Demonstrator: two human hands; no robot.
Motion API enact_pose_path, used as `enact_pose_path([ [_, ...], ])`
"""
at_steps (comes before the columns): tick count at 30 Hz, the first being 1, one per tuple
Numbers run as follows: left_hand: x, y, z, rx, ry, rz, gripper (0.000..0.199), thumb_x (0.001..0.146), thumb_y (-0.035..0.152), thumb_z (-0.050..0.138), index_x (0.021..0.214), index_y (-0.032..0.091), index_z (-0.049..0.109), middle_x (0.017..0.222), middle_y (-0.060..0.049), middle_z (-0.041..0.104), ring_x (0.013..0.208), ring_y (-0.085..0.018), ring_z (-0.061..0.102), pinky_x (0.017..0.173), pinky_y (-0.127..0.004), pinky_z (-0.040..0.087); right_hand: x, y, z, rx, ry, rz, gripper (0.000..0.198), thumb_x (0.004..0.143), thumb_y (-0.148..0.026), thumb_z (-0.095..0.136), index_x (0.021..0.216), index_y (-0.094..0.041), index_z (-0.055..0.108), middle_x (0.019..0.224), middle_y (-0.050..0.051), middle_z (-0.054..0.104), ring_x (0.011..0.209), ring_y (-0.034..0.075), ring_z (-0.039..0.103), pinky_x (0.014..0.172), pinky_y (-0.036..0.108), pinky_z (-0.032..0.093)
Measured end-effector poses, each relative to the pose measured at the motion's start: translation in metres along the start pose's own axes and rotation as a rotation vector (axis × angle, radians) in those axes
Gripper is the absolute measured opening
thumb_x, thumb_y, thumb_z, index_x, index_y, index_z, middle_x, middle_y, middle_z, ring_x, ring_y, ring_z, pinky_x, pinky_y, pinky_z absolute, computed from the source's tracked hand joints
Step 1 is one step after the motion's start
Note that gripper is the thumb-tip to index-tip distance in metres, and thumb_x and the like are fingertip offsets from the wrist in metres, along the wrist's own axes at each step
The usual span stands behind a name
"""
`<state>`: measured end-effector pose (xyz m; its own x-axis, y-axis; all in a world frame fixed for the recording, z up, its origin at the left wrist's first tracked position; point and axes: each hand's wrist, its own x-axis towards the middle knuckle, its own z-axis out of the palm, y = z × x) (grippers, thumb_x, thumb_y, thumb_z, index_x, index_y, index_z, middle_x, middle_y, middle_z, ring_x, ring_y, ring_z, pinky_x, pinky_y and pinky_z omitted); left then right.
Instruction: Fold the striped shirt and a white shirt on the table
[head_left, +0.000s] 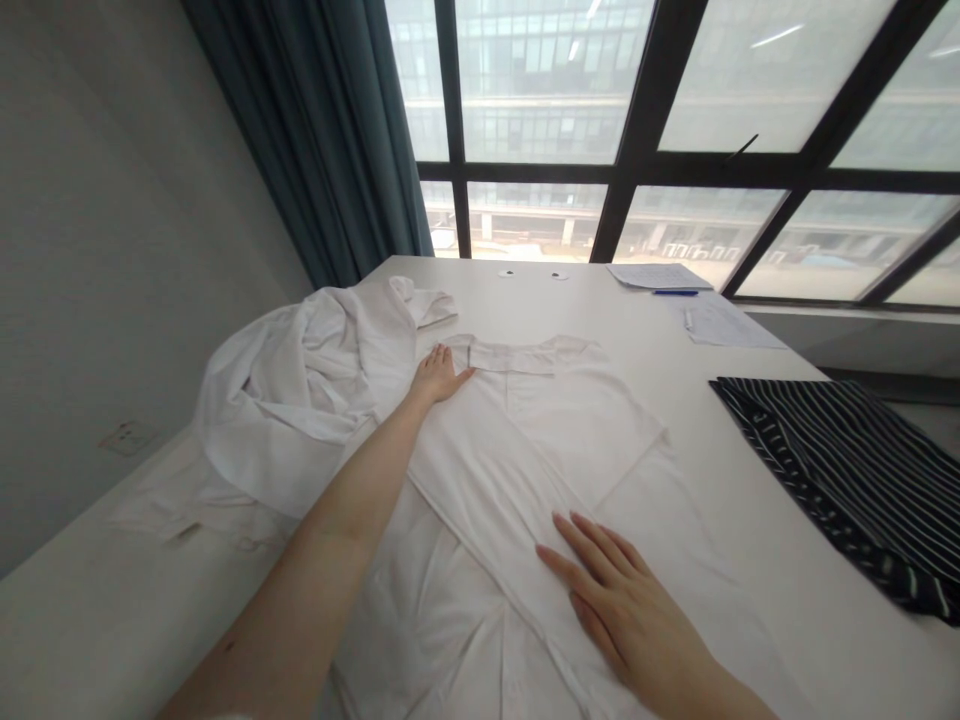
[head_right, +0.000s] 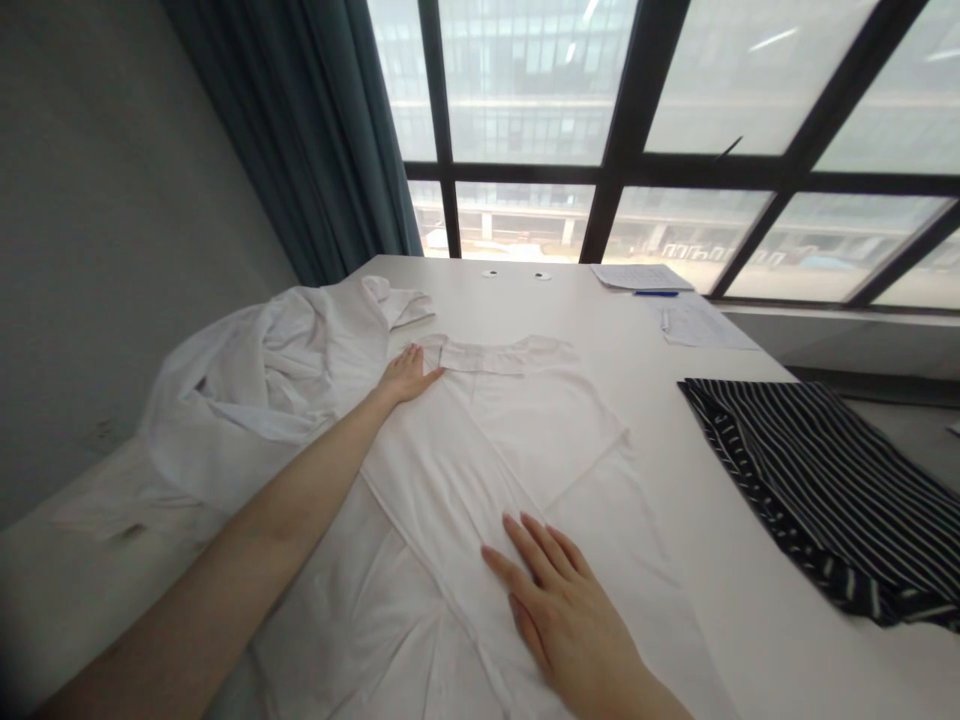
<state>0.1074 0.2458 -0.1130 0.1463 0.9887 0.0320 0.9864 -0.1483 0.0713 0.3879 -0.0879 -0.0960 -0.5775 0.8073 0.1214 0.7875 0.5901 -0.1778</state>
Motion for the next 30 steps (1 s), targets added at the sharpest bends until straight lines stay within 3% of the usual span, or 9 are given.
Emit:
enact_pose_path([
  [7,-0.007,0.004,-0.005,0.029,0.056,0.004,0.082,0.094,0.062,0.025,0.147,0.0,0.031,0.156,-0.022,0.026,0.146,-0.027,0.023,0.117,-0.038,0.024,0.001,-0.001,0.0,0.018,-0.013,0.024,0.058,0.095,-0.019,0.045,0.15,-0.037,0.032,0.159,0.001,0.027,0.145,0.021,0.027,0.113,0.045,0.035],
  [14,-0.049,0.022,-0.005,0.068,0.108,0.046,0.065,0.099,0.04,0.027,0.142,-0.008,0.034,0.151,-0.027,0.033,0.142,-0.032,0.031,0.114,-0.042,0.027,0.001,-0.002,-0.001,0.022,-0.019,0.032,0.058,0.095,-0.019,0.045,0.149,-0.037,0.034,0.159,0.002,0.027,0.145,0.022,0.026,0.113,0.045,0.034],
  [18,-0.096,0.039,0.0,0.084,0.064,0.18,0.064,0.099,0.044,0.029,0.146,0.001,0.033,0.156,-0.021,0.027,0.145,-0.028,0.025,0.116,-0.042,0.023,0.002,-0.003,-0.001,0.032,0.007,0.039,0.056,0.096,-0.02,0.043,0.149,-0.036,0.033,0.158,0.001,0.029,0.144,0.021,0.028,0.112,0.045,0.035],
  [24,-0.166,0.067,0.002,0.026,0.047,0.563,0.065,0.1,0.052,0.022,0.151,0.011,0.026,0.158,-0.015,0.023,0.148,-0.023,0.017,0.118,-0.041,0.019,0.001,-0.004,0.001,0.025,0.037,0.039,0.057,0.097,-0.022,0.041,0.152,-0.032,0.029,0.157,0.002,0.031,0.144,0.02,0.028,0.113,0.044,0.034],
  [30,-0.183,0.067,-0.007,0.012,0.023,0.646,0.065,0.099,0.056,0.023,0.153,0.019,0.023,0.16,-0.013,0.019,0.148,-0.025,0.018,0.117,-0.043,0.02,0.0,-0.004,0.001,0.023,0.009,0.044,0.056,0.099,-0.024,0.039,0.152,-0.033,0.026,0.158,0.002,0.027,0.145,0.02,0.026,0.115,0.044,0.031],
])
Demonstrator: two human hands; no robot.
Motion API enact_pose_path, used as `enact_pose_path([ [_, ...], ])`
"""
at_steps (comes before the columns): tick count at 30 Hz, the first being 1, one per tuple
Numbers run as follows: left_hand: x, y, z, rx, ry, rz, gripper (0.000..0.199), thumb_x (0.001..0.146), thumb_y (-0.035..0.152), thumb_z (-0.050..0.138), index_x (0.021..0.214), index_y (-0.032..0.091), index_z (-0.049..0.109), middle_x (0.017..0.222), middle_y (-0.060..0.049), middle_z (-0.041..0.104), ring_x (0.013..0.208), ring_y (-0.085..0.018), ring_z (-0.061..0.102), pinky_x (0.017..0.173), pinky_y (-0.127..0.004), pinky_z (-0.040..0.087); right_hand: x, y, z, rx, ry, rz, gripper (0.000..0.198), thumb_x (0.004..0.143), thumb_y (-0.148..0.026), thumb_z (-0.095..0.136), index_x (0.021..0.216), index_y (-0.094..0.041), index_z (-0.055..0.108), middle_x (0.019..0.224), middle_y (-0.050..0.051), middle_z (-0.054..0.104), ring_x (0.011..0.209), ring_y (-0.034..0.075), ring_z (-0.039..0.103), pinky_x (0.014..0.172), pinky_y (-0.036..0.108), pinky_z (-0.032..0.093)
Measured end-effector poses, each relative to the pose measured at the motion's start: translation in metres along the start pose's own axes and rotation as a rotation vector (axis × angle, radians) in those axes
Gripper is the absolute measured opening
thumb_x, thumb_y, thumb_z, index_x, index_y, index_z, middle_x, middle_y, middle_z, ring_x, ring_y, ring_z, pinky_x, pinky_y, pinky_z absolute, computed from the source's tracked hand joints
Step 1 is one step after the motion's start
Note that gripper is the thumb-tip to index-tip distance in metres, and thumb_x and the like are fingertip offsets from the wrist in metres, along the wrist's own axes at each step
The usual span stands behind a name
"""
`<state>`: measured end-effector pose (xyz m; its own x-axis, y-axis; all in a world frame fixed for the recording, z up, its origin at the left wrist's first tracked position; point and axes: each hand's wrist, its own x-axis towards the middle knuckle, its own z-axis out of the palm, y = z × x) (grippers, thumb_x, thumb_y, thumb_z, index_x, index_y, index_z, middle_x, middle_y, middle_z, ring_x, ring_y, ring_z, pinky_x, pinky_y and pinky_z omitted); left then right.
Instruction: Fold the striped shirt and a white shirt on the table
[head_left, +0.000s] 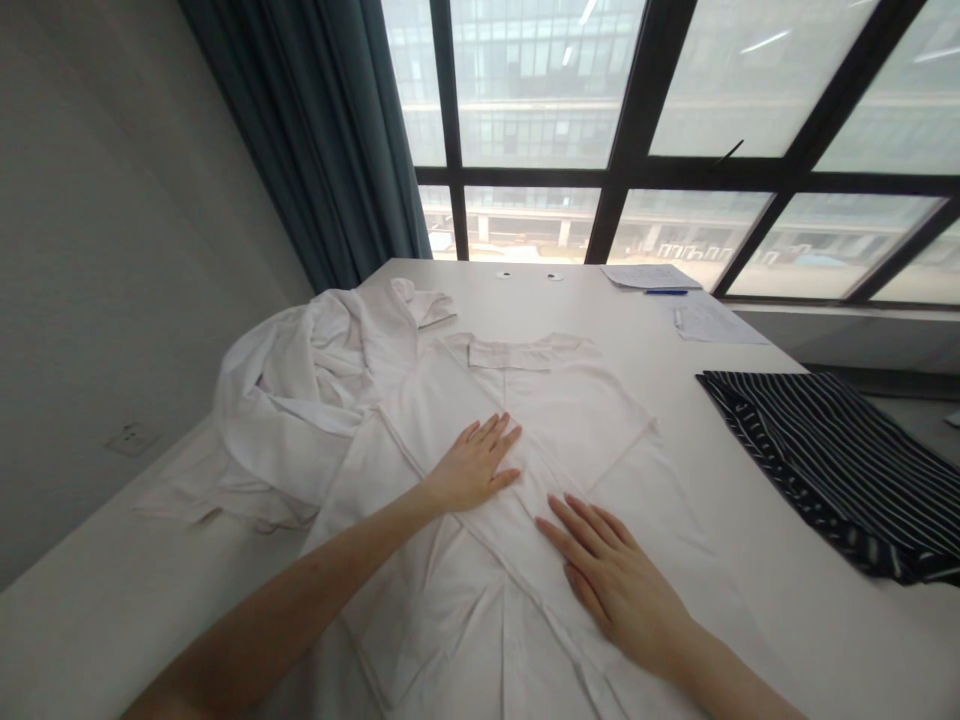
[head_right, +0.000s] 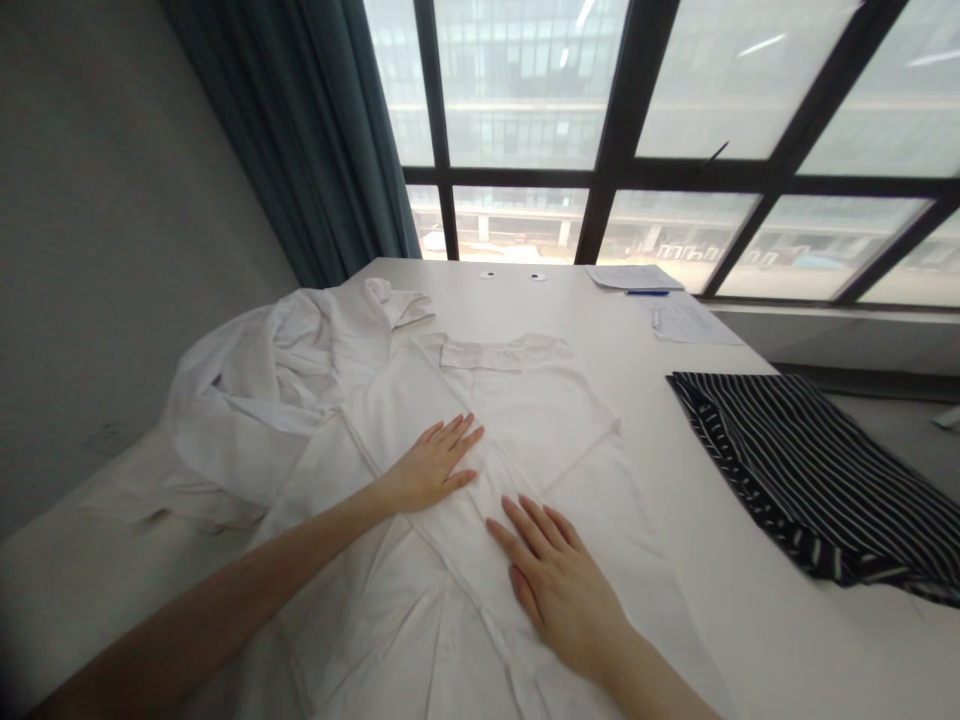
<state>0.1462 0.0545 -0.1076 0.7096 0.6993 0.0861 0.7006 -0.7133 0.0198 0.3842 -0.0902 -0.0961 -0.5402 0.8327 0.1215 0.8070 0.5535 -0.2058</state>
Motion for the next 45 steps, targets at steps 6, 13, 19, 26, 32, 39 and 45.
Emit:
enact_pose_path([
  [6,0.0,-0.009,-0.001,-0.006,-0.009,-0.024,0.071,0.097,0.061,0.022,0.154,0.018,0.021,0.16,-0.012,0.02,0.148,-0.025,0.017,0.117,-0.045,0.018,-0.004,0.002,-0.002,-0.007,-0.071,0.002,0.053,0.101,-0.034,0.039,0.151,-0.041,0.023,0.16,0.0,0.02,0.146,0.024,0.022,0.114,0.05,0.03],
  [13,-0.005,-0.04,0.0,0.038,-0.019,-0.186,0.07,0.098,0.057,0.026,0.153,0.014,0.024,0.158,-0.013,0.023,0.147,-0.026,0.02,0.117,-0.045,0.02,-0.019,0.005,-0.012,0.056,-0.111,-0.051,0.055,0.097,-0.045,0.045,0.15,-0.043,0.028,0.159,0.0,0.022,0.146,0.026,0.021,0.115,0.053,0.027],
  [19,-0.02,-0.018,-0.009,0.026,0.042,-0.212,0.056,0.101,0.043,0.027,0.145,0.011,0.039,0.153,-0.016,0.036,0.143,-0.025,0.032,0.114,-0.044,0.027,-0.025,0.015,-0.014,0.397,0.018,0.199,0.033,0.1,-0.035,0.039,0.111,-0.031,0.07,0.129,0.003,0.064,0.131,0.022,0.049,0.112,0.05,0.036],
  [26,-0.047,0.045,-0.022,-0.175,-0.029,0.276,0.056,0.1,0.049,0.03,0.151,0.026,0.027,0.159,-0.004,0.026,0.148,-0.019,0.018,0.119,-0.039,0.017,-0.026,0.014,0.003,0.124,0.156,0.164,0.041,0.098,-0.027,0.041,0.137,-0.025,0.054,0.145,0.007,0.051,0.136,0.022,0.043,0.109,0.045,0.04],
  [32,-0.053,0.037,-0.024,-0.151,-0.053,0.235,0.062,0.098,0.055,0.033,0.152,0.025,0.026,0.159,-0.006,0.024,0.148,-0.024,0.017,0.119,-0.044,0.015,-0.036,0.013,0.003,-0.175,0.044,0.07,0.058,0.1,-0.03,0.038,0.155,-0.029,0.018,0.157,0.001,0.03,0.144,0.02,0.029,0.113,0.044,0.032],
  [39,-0.063,-0.01,-0.015,-0.023,-0.091,0.048,0.067,0.098,0.059,0.027,0.154,0.022,0.021,0.16,-0.008,0.018,0.149,-0.024,0.014,0.118,-0.043,0.014,-0.051,0.016,0.003,-0.218,0.04,0.083,0.062,0.1,-0.037,0.038,0.155,-0.032,0.012,0.158,-0.001,0.028,0.144,0.021,0.029,0.113,0.043,0.028],
  [45,-0.081,-0.06,-0.012,0.105,-0.062,-0.136,0.066,0.099,0.054,0.027,0.153,0.015,0.025,0.159,-0.01,0.022,0.147,-0.025,0.02,0.117,-0.043,0.018,-0.06,0.017,0.002,-0.184,0.028,0.099,0.062,0.099,-0.038,0.04,0.155,-0.035,0.014,0.157,-0.001,0.028,0.144,0.022,0.029,0.114,0.045,0.029],
])
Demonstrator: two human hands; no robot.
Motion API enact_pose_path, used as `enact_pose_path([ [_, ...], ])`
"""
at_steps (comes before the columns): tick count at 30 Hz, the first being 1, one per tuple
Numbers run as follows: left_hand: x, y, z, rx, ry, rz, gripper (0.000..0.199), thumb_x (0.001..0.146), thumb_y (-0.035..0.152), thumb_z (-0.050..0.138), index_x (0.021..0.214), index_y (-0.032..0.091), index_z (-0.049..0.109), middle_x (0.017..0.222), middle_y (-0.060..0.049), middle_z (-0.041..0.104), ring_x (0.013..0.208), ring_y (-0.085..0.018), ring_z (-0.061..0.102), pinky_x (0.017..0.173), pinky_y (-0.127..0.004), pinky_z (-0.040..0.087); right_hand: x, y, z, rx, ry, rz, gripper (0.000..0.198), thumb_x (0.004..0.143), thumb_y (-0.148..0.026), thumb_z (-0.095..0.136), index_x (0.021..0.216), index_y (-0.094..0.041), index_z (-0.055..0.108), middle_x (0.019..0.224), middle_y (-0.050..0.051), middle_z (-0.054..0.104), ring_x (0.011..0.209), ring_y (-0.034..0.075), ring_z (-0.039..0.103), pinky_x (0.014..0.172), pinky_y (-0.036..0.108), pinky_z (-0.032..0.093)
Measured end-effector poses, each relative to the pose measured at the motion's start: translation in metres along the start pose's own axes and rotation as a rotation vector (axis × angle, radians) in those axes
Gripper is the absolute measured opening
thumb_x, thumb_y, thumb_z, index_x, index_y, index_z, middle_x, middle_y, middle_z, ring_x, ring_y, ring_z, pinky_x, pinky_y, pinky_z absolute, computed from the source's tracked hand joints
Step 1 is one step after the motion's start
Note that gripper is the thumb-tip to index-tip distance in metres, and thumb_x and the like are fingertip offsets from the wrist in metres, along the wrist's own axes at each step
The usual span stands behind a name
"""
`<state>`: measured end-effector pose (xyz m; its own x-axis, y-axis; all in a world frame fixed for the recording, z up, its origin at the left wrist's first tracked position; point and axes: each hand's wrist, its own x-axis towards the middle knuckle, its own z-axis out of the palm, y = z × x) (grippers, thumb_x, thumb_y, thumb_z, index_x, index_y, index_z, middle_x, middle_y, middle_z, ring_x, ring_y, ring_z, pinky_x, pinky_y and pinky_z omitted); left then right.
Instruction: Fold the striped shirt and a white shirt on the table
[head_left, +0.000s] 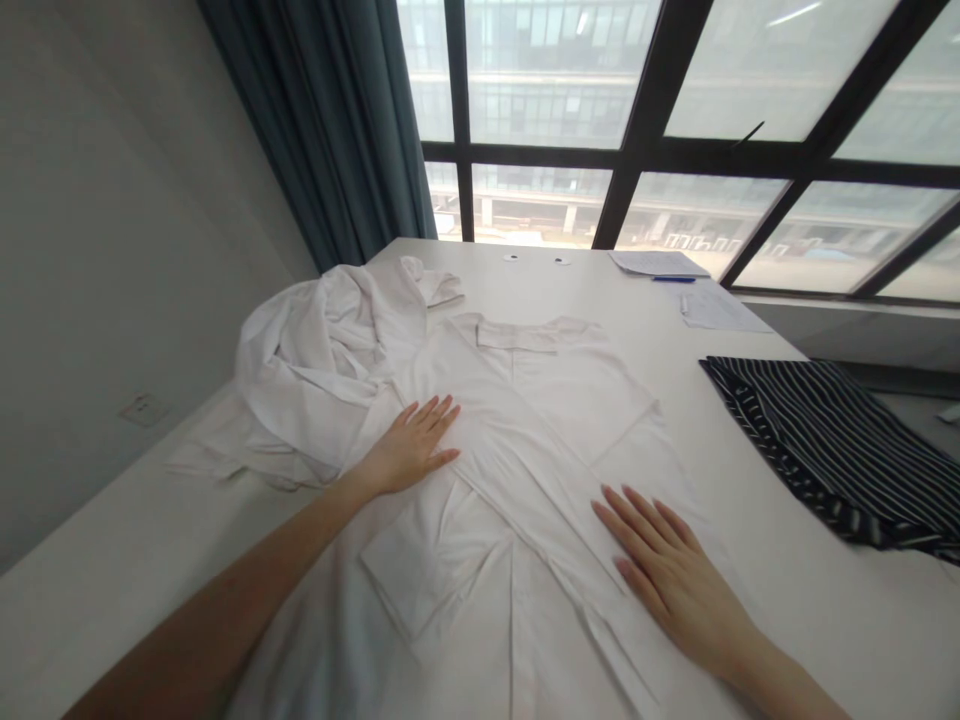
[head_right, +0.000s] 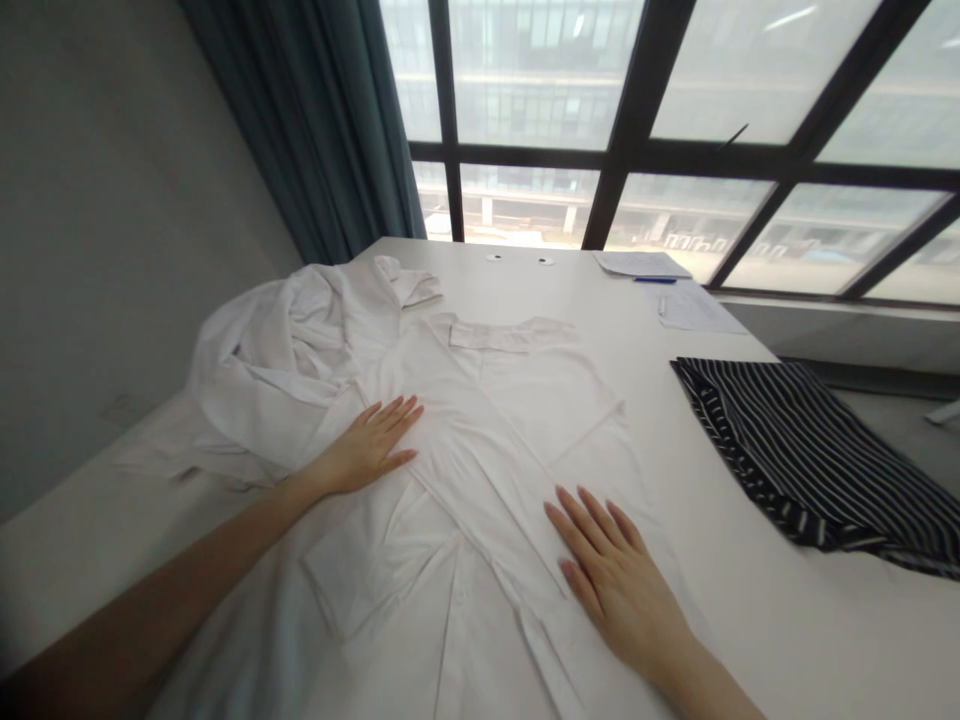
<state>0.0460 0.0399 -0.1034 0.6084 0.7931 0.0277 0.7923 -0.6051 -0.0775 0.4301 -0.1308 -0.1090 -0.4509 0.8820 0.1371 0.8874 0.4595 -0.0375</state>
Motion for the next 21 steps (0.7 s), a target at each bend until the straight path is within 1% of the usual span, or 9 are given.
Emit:
enact_pose_path([
  [3,-0.005,-0.012,0.001,0.035,0.042,-0.049,0.063,0.1,0.049,0.027,0.15,0.012,0.031,0.156,-0.012,0.03,0.145,-0.023,0.026,0.117,-0.042,0.02,-0.002,0.001,-0.003,0.088,-0.023,0.022,0.059,0.098,-0.038,0.042,0.153,-0.036,0.021,0.156,-0.001,0.031,0.143,0.024,0.03,0.113,0.049,0.031],
  [5,-0.008,-0.016,0.001,0.055,0.089,-0.09,0.059,0.1,0.045,0.027,0.147,0.011,0.037,0.154,-0.013,0.035,0.144,-0.023,0.03,0.116,-0.042,0.021,-0.003,0.004,-0.006,0.191,-0.038,0.058,0.052,0.098,-0.038,0.042,0.149,-0.036,0.033,0.154,0.0,0.037,0.142,0.024,0.033,0.113,0.051,0.032],
  [8,-0.01,-0.021,-0.001,0.087,0.154,-0.139,0.054,0.099,0.041,0.031,0.142,0.011,0.044,0.151,-0.014,0.04,0.142,-0.024,0.033,0.116,-0.045,0.022,-0.002,0.012,-0.009,0.404,0.001,0.17,0.041,0.098,-0.039,0.041,0.136,-0.031,0.054,0.145,0.005,0.05,0.136,0.025,0.044,0.11,0.049,0.038],
  [10,-0.01,-0.027,-0.003,0.115,0.183,-0.173,0.052,0.098,0.039,0.034,0.14,0.011,0.047,0.15,-0.015,0.041,0.142,-0.026,0.034,0.116,-0.046,0.021,0.0,0.022,-0.012,0.538,0.057,0.27,0.039,0.097,-0.042,0.042,0.127,-0.028,0.062,0.137,0.007,0.058,0.128,0.025,0.052,0.107,0.046,0.043],
  [13,-0.006,-0.039,-0.009,0.144,0.2,-0.255,0.051,0.096,0.037,0.037,0.139,0.011,0.048,0.151,-0.016,0.04,0.141,-0.029,0.034,0.114,-0.049,0.022,0.007,0.038,-0.017,0.643,0.13,0.383,0.038,0.094,-0.046,0.044,0.119,-0.025,0.065,0.128,0.009,0.064,0.118,0.026,0.06,0.104,0.045,0.045],
  [16,0.001,-0.05,-0.014,0.115,0.183,-0.34,0.05,0.095,0.034,0.039,0.138,0.011,0.048,0.15,-0.017,0.041,0.14,-0.03,0.035,0.112,-0.049,0.024,0.017,0.053,-0.02,0.671,0.188,0.427,0.037,0.091,-0.046,0.047,0.115,-0.025,0.066,0.123,0.009,0.066,0.116,0.027,0.061,0.103,0.044,0.045],
  [19,0.012,-0.06,-0.02,0.041,0.176,-0.435,0.048,0.093,0.031,0.04,0.136,0.012,0.051,0.144,-0.015,0.05,0.137,-0.028,0.04,0.113,-0.047,0.024,0.029,0.069,-0.017,0.682,0.228,0.431,0.035,0.089,-0.045,0.05,0.112,-0.025,0.066,0.121,0.009,0.066,0.116,0.027,0.06,0.103,0.044,0.045],
  [21,0.023,-0.067,-0.023,-0.004,0.188,-0.505,0.045,0.092,0.03,0.042,0.133,0.014,0.054,0.137,-0.014,0.057,0.13,-0.027,0.046,0.111,-0.044,0.025,0.042,0.083,-0.013,0.679,0.257,0.423,0.034,0.087,-0.043,0.05,0.111,-0.025,0.066,0.12,0.009,0.066,0.116,0.027,0.059,0.103,0.043,0.044],
])
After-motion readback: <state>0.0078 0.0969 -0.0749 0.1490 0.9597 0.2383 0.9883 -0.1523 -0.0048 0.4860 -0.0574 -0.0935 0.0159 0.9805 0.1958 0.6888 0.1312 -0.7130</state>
